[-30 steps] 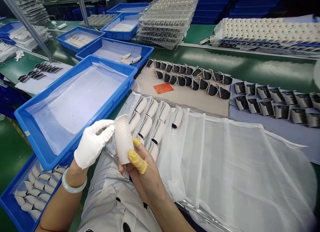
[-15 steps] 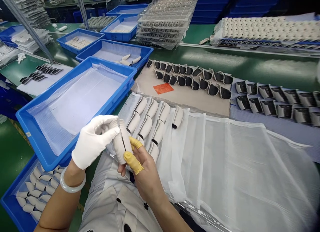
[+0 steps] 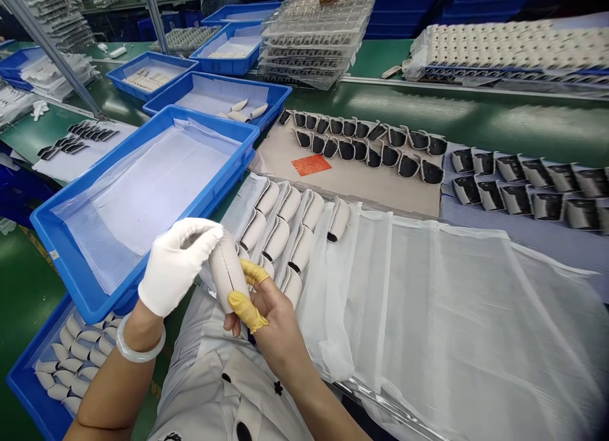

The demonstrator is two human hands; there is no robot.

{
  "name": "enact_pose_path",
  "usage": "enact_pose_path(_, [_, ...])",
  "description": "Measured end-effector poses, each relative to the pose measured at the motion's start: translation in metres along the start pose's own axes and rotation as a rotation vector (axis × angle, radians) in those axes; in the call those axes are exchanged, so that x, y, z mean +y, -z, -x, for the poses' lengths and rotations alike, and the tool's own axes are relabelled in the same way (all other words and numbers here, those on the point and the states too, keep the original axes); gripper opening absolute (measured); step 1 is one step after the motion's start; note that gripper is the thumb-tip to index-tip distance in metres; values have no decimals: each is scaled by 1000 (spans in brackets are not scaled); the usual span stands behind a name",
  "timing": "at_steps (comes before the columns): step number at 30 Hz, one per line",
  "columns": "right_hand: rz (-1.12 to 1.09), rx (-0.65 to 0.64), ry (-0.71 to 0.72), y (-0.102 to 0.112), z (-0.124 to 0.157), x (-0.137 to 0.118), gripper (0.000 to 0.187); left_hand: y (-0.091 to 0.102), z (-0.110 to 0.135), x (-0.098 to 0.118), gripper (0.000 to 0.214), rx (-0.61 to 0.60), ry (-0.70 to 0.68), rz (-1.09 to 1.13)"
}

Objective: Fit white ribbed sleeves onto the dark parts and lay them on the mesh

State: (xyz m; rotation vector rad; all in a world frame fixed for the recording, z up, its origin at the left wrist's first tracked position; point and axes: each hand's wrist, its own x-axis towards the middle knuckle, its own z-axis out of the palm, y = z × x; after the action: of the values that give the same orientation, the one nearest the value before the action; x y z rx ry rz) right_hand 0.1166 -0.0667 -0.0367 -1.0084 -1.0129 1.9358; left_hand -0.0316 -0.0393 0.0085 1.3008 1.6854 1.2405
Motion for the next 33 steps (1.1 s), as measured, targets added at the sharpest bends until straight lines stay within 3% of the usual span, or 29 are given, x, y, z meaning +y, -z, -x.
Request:
enact_pose_path(5, [-1,-9,-1,2,1,-2,58,-1,-4,-1,18,30,-6,-140])
enact_pose_path(12, [-132,25,164,5,10,-10,37,-17,-20,-35,35,-147,414,129])
enact_pose_path(16, [-71,95,186,7,11,-14,31,-26,-19,-45,37,-169,458,171])
enact_pose_path(23, [-55,188,102,10,8,-18,29,-33,-21,-44,38,-153,499,161])
enact_pose_path(27, [-17,175,103,13,7,-18,25,-36,-24,-45,36,-117,464,122])
enact_pose_path(29, [32,202,93,17,6,-14,25,-41,-24,-45,33,-33,399,47])
enact_pose_path(33, [196,320,62,33,5,0,31,-57,-20,-39,27,174,99,-146])
